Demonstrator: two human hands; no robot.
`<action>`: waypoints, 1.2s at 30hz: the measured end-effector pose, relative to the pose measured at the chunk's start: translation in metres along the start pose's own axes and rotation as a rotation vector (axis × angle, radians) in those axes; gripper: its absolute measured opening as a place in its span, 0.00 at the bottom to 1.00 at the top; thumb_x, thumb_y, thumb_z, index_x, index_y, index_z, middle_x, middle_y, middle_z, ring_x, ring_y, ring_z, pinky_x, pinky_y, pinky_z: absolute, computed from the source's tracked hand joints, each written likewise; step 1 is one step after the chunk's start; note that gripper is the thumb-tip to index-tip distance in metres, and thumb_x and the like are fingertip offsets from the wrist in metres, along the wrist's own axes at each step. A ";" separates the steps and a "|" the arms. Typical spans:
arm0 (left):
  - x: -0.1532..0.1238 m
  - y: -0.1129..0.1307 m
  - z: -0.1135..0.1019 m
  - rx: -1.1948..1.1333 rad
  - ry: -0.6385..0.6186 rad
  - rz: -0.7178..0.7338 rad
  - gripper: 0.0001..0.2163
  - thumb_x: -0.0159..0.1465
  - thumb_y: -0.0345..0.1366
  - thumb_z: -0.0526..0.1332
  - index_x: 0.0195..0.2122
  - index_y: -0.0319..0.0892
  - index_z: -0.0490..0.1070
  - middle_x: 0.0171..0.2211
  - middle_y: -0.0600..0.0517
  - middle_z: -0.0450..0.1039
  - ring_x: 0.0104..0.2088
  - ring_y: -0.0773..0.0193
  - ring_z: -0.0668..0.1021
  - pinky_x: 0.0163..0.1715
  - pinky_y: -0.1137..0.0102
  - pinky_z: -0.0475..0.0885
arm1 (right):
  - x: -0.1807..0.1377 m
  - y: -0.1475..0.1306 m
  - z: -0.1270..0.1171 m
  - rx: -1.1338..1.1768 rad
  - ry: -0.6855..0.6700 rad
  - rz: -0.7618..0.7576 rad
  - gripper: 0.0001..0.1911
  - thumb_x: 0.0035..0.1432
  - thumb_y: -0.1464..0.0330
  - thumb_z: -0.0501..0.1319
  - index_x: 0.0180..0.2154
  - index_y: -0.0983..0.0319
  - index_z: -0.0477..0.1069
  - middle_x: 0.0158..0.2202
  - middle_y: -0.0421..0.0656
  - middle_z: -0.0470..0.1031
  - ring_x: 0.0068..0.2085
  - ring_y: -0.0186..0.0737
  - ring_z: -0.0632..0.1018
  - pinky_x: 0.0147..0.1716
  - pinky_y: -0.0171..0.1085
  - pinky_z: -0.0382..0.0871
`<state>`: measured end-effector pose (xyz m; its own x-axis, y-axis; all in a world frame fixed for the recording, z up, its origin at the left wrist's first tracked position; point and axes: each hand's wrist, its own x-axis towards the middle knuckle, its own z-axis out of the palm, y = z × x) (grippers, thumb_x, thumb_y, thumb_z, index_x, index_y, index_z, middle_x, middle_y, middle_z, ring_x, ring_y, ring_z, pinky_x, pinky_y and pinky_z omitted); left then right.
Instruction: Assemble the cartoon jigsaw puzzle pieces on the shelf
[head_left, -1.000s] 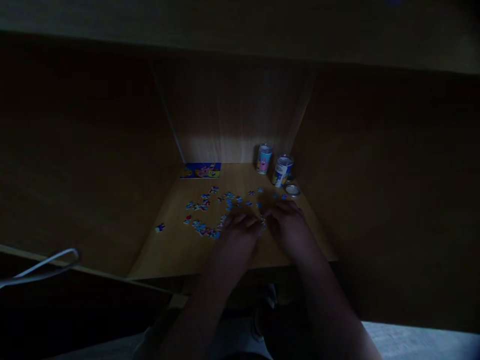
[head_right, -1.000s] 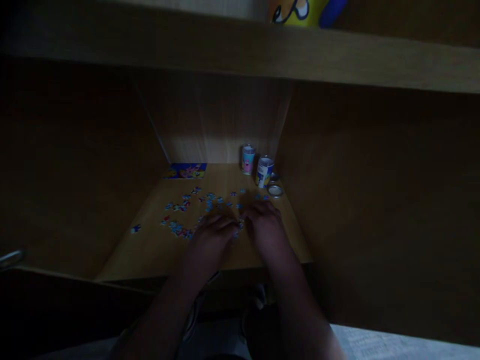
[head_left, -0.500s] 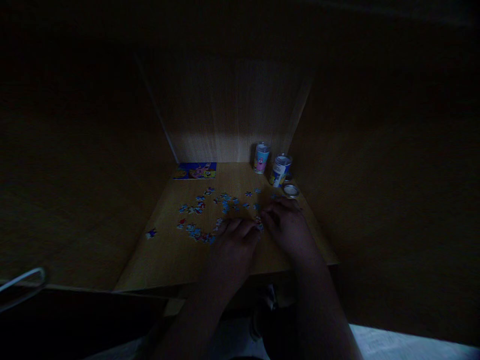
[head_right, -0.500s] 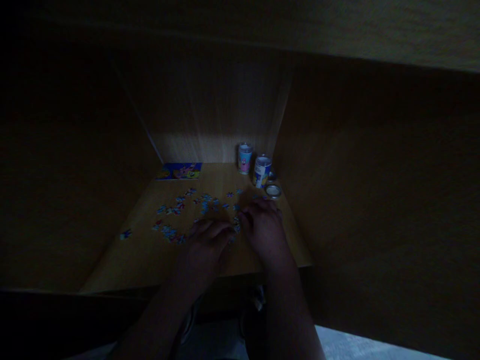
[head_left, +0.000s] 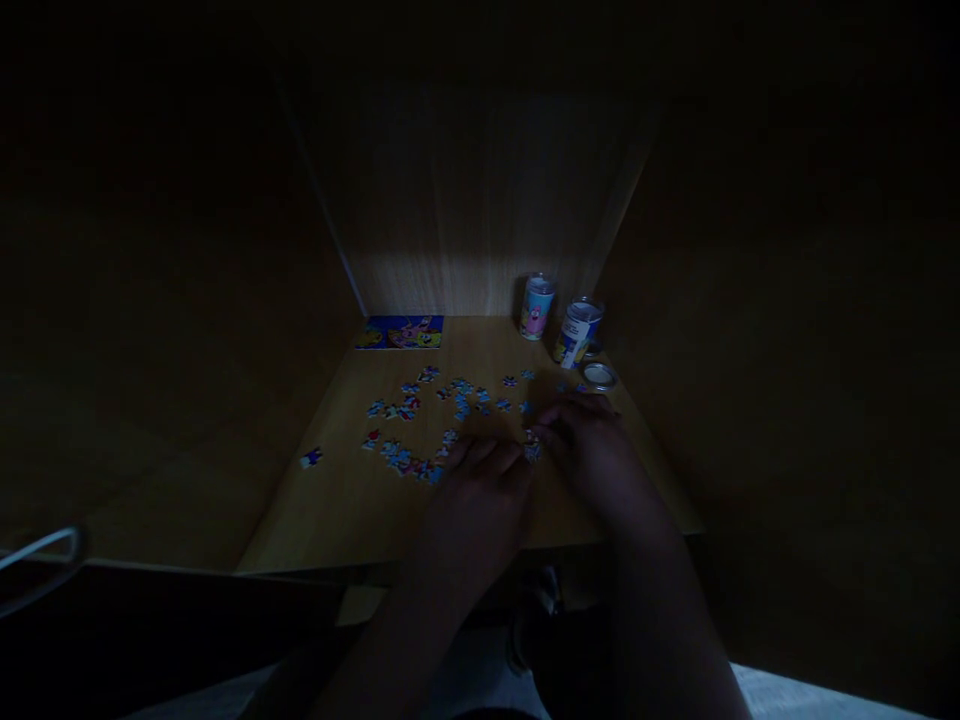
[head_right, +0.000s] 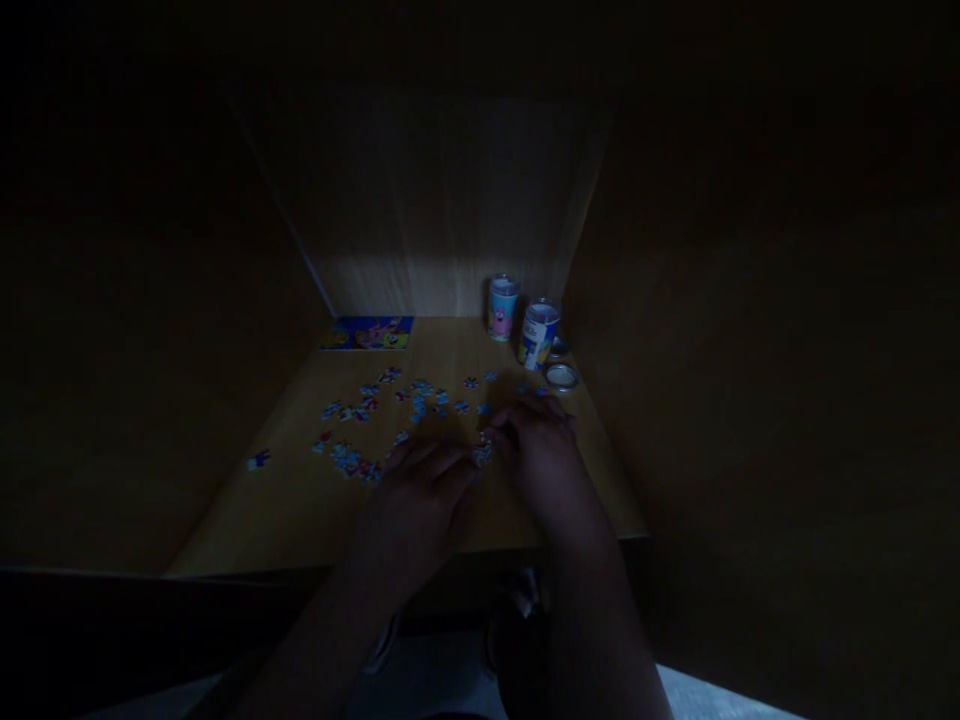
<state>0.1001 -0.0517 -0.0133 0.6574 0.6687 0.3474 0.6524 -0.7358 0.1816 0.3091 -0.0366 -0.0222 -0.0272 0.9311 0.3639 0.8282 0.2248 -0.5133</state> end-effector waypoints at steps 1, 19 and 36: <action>0.000 0.000 0.001 -0.006 0.004 -0.003 0.06 0.70 0.26 0.67 0.46 0.41 0.79 0.47 0.48 0.81 0.49 0.50 0.79 0.58 0.49 0.72 | 0.000 0.000 0.000 0.021 0.001 -0.007 0.04 0.68 0.71 0.71 0.39 0.55 0.81 0.43 0.44 0.85 0.51 0.52 0.80 0.53 0.48 0.70; 0.001 -0.002 0.002 -0.067 -0.007 0.004 0.10 0.70 0.24 0.66 0.50 0.41 0.79 0.50 0.47 0.83 0.52 0.50 0.81 0.58 0.50 0.73 | -0.002 -0.003 -0.004 0.143 -0.022 -0.023 0.07 0.70 0.73 0.67 0.39 0.56 0.80 0.40 0.43 0.85 0.43 0.46 0.83 0.46 0.42 0.72; 0.001 -0.002 0.000 -0.065 -0.018 0.002 0.09 0.71 0.24 0.65 0.48 0.42 0.78 0.49 0.48 0.82 0.52 0.50 0.80 0.57 0.51 0.74 | -0.004 -0.005 -0.002 0.191 -0.035 -0.003 0.06 0.71 0.72 0.65 0.40 0.56 0.80 0.42 0.43 0.85 0.44 0.44 0.83 0.47 0.42 0.73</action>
<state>0.0998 -0.0497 -0.0136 0.6656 0.6689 0.3310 0.6259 -0.7419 0.2405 0.3067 -0.0419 -0.0197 -0.0523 0.9390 0.3400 0.7066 0.2754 -0.6518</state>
